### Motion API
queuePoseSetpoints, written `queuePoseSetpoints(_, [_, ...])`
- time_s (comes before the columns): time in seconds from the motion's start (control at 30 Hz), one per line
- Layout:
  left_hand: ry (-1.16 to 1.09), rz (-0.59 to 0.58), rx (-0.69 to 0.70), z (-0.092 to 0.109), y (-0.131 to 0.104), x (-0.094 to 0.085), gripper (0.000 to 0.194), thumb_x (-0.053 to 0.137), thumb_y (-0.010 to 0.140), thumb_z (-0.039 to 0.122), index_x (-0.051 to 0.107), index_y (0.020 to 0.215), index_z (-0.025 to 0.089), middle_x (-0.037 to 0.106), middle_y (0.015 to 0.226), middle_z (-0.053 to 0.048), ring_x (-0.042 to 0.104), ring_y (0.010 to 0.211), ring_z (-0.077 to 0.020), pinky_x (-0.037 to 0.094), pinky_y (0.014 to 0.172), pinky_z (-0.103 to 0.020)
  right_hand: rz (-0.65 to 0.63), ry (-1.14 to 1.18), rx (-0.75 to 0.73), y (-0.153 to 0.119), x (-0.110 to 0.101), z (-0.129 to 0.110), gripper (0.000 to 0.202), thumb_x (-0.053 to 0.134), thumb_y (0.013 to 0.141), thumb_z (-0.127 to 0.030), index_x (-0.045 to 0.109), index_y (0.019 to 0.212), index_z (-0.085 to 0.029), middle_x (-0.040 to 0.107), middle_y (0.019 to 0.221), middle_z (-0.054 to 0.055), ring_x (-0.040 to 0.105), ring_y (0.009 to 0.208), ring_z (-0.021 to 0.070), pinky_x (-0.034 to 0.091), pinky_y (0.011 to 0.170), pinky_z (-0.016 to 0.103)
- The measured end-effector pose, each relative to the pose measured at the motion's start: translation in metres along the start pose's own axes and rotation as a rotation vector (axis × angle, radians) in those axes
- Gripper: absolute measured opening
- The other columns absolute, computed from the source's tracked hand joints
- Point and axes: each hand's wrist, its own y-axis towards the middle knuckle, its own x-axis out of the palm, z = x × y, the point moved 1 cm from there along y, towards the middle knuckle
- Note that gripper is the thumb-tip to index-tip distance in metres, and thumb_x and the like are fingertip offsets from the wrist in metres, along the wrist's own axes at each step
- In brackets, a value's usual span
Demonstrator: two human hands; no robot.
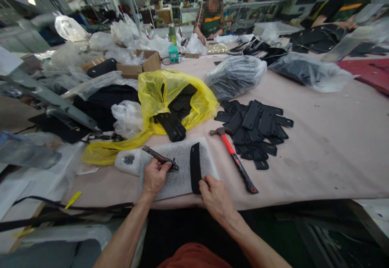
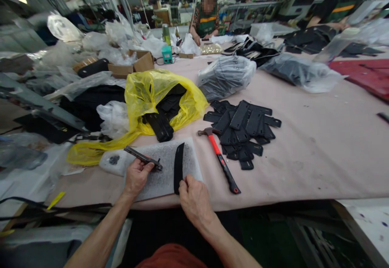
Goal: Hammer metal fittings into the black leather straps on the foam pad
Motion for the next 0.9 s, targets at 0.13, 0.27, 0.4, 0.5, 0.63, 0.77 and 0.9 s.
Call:
queuePoseSetpoints(0.13, [-0.005, -0.019, -0.003, -0.001, 0.0, -0.001, 0.03, 0.068, 0.075, 0.034, 0.06, 0.097, 0.015, 0.073, 0.081, -0.005, 0.071, 0.076, -0.0209, 0.058, 0.071, -0.03, -0.008, 0.118, 0.069, 0.01, 0.002, 0.008, 0.022, 0.04, 0.088, -0.033, 0.051, 0.073, -0.021, 0.055, 0.056, -0.001, 0.055, 0.053, 0.0143, 0.034, 0.054, 0.025])
queuePoseSetpoints(0.27, [0.004, -0.025, 0.005, -0.003, 0.0, -0.001, 0.029, 0.068, 0.075, 0.033, 0.061, 0.097, 0.015, 0.073, 0.082, -0.005, 0.071, 0.077, -0.0207, 0.057, 0.072, -0.03, -0.1, 0.449, 0.265, 0.009, 0.016, 0.015, 0.024, 0.042, 0.086, -0.041, 0.051, 0.077, -0.021, 0.052, 0.053, -0.005, 0.054, 0.042, 0.0136, 0.036, 0.044, 0.023])
queuePoseSetpoints(0.4, [0.0, -0.03, 0.004, -0.004, 0.0, -0.001, 0.028, 0.068, 0.076, 0.032, 0.061, 0.097, 0.016, 0.073, 0.082, -0.004, 0.071, 0.077, -0.0203, 0.056, 0.07, -0.029, 0.034, 0.422, 0.206, 0.01, 0.017, 0.019, 0.027, 0.046, 0.085, -0.044, 0.057, 0.083, -0.019, 0.058, 0.059, -0.002, 0.056, 0.047, 0.0141, 0.039, 0.046, 0.024])
queuePoseSetpoints(0.5, [-0.028, -0.033, -0.003, -0.004, 0.0, -0.001, 0.028, 0.068, 0.075, 0.032, 0.061, 0.096, 0.016, 0.073, 0.082, -0.004, 0.071, 0.076, -0.0205, 0.056, 0.069, -0.028, 0.046, 0.347, 0.164, 0.014, 0.011, 0.02, 0.028, 0.045, 0.087, -0.043, 0.06, 0.082, -0.019, 0.061, 0.059, 0.0, 0.057, 0.049, 0.0151, 0.039, 0.047, 0.024])
queuePoseSetpoints(0.63, [-0.032, -0.032, -0.001, -0.005, -0.001, -0.002, 0.028, 0.068, 0.076, 0.032, 0.06, 0.097, 0.016, 0.074, 0.082, -0.005, 0.071, 0.076, -0.0206, 0.056, 0.07, -0.029, 0.218, 0.064, 0.019, 0.017, 0.003, 0.016, 0.026, 0.044, 0.09, -0.034, 0.064, 0.087, -0.018, 0.066, 0.066, 0.004, 0.06, 0.057, 0.0176, 0.037, 0.055, 0.027])
queuePoseSetpoints(0.77, [-0.03, -0.035, -0.001, -0.004, 0.0, -0.002, 0.026, 0.068, 0.076, 0.032, 0.061, 0.095, 0.016, 0.074, 0.082, -0.005, 0.071, 0.077, -0.0207, 0.057, 0.071, -0.03, 0.438, -0.292, -0.3, 0.016, 0.002, 0.002, 0.024, 0.043, 0.092, -0.021, 0.066, 0.088, -0.016, 0.064, 0.071, 0.006, 0.057, 0.066, 0.0185, 0.034, 0.064, 0.031])
queuePoseSetpoints(0.9, [-0.06, -0.018, -0.019, 0.0, 0.001, -0.001, 0.028, 0.069, 0.074, 0.032, 0.061, 0.095, 0.015, 0.074, 0.081, -0.005, 0.071, 0.075, -0.0208, 0.057, 0.07, -0.03, 0.419, -0.405, -0.487, 0.014, 0.015, -0.01, 0.021, 0.044, 0.092, -0.014, 0.065, 0.087, -0.016, 0.057, 0.068, 0.004, 0.05, 0.065, 0.018, 0.031, 0.066, 0.033])
